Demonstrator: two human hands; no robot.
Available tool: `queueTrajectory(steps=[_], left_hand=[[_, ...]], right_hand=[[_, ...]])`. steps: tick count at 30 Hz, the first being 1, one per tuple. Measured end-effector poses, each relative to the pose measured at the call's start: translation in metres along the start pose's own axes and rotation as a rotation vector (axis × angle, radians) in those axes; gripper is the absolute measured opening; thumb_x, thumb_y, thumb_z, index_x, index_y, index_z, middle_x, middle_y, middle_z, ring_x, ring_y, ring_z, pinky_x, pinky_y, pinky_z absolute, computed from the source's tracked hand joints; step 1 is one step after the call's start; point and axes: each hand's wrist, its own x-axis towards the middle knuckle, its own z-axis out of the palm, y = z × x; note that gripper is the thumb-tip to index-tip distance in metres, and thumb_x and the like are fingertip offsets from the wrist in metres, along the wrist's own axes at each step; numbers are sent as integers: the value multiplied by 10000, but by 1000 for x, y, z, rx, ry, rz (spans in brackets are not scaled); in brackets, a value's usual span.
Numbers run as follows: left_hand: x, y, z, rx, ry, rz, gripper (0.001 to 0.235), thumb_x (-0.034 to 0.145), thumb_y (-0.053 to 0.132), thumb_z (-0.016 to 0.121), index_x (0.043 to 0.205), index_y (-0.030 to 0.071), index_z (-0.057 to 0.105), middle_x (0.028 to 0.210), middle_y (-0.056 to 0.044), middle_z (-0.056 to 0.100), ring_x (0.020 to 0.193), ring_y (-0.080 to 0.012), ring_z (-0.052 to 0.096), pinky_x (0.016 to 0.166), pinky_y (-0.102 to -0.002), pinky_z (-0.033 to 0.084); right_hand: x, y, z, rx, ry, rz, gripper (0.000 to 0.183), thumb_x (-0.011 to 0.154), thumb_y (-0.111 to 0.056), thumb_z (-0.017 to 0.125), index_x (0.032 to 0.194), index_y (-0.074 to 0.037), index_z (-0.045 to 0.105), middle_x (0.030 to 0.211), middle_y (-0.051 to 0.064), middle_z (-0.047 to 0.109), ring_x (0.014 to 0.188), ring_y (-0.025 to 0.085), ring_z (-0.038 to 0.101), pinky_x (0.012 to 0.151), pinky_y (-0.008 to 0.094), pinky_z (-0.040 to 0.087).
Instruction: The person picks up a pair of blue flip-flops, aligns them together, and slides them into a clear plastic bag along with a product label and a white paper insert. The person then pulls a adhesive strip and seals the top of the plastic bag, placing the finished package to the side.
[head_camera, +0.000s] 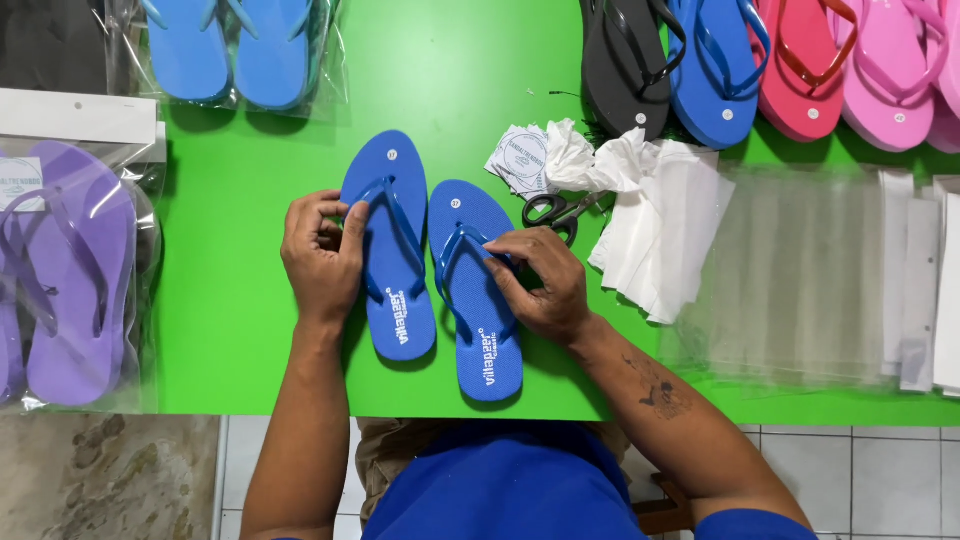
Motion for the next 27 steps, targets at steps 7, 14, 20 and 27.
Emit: queueTrajectory(steps=[7,14,20,27], left_hand=[[-32,-4,-28,57,-20,-50,239,1023,219,794,939,31,675,1100,-158,708,744,-267,657,597,-326,530],[-49,19,-35,119,-60,18,443,965,313,790,1256,30,612,1264,-181,626,1028,-376,631,830,-436,498],[-68,30,-24,168,-86,69,525,924,299,801,1317,27,585,1314,-198,580,1193,-404,585,991,-485,446],[-67,42,-9,212,-90,79,576,935,321,779,1369,18,551,1377,-225,530,1189,-398,571,993,-472,438]], right_hand=[[3,-2,-3,-43,66,2,95,945,-29,754,1039,-16,760,938,114,749,651,219,622,543,298,538],[-16,1,0,-168,44,66,375,942,-169,797,1231,30,664,893,140,664,664,267,605,588,367,547],[-40,-21,3,-207,14,297,343,947,-87,743,1252,42,652,657,106,635,506,239,571,513,355,515],[-49,-22,1,-259,94,394,263,955,-82,752,1201,0,704,660,76,656,527,199,590,556,328,527]])
